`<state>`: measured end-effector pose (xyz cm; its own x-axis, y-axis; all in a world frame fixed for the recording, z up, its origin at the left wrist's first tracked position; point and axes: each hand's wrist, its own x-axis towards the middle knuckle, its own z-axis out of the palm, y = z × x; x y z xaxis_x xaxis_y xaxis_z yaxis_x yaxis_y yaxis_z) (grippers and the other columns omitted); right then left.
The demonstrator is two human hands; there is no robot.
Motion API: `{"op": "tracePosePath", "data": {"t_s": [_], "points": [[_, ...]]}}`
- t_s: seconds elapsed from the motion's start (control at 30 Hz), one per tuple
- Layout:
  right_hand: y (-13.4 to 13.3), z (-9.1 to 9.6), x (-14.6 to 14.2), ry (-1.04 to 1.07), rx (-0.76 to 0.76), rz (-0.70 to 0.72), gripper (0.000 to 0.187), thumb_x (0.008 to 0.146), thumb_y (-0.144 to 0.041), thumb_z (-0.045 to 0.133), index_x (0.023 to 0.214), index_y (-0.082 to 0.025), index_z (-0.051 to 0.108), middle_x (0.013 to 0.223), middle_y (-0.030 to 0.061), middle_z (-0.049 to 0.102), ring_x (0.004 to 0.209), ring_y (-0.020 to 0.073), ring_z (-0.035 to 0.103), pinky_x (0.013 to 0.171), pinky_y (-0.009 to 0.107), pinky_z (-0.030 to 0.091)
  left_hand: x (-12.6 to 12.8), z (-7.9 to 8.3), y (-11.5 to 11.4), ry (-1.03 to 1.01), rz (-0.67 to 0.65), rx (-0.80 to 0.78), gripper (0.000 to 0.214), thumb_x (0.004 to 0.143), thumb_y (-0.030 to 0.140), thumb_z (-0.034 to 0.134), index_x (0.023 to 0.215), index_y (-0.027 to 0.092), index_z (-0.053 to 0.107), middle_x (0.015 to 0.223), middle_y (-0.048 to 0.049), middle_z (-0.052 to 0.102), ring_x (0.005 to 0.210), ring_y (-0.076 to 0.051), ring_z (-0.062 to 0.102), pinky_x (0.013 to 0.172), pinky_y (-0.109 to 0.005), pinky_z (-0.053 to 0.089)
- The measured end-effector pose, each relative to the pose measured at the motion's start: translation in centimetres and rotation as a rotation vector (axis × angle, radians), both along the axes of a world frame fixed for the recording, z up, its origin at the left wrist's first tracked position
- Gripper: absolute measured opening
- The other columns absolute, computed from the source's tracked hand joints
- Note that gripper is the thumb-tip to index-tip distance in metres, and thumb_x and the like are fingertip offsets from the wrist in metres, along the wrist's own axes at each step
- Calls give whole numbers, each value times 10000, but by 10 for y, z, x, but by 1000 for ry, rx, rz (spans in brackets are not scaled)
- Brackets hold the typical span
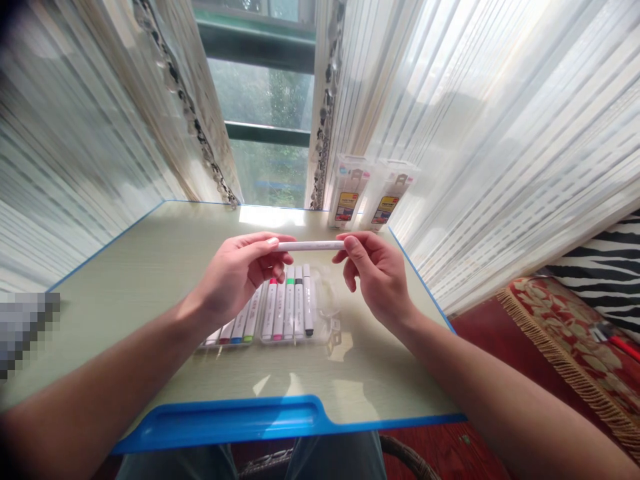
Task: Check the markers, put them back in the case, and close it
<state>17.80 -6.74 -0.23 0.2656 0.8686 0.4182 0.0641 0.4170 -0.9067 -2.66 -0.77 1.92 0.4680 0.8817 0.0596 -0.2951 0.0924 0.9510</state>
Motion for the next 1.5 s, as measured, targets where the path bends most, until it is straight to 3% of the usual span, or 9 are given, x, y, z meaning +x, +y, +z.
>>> {"op": "tracePosePath", "data": {"t_s": [0.23, 0.53, 0.97, 1.5], "points": [[2, -1, 2, 9, -8, -16, 232, 931, -421, 699, 922, -196, 642, 724, 9, 719, 373, 67, 487, 346, 225, 320, 1, 2, 1, -88, 49, -47, 243, 806, 167, 562, 905, 35, 740, 661, -106, 692, 523, -140, 589, 508, -248, 474], [1, -2, 1, 5, -30, 5, 222, 946, -426, 667, 923, -207, 632, 722, 13, 714, 391, 81, 499, 358, 232, 318, 1, 1, 2, -111, 82, -44, 176, 749, 155, 628, 852, 66, 739, 638, -71, 653, 588, -133, 590, 498, -216, 460], [-2, 4, -1, 84, -78, 63, 148, 909, -355, 626, 928, -209, 643, 725, 29, 718, 410, 107, 515, 379, 251, 352, 1, -1, 5, -76, 145, -46, 156, 765, 157, 632, 866, 76, 719, 653, -48, 645, 496, -101, 529, 502, -234, 458], [0, -2, 1, 27, -3, 54, 133, 951, -321, 665, 936, -190, 682, 728, 7, 706, 394, 70, 496, 358, 223, 335, 2, -2, 4, -62, 128, -56, 138, 797, 189, 660, 870, 82, 709, 652, -33, 632, 518, -93, 519, 495, -213, 450]]}}
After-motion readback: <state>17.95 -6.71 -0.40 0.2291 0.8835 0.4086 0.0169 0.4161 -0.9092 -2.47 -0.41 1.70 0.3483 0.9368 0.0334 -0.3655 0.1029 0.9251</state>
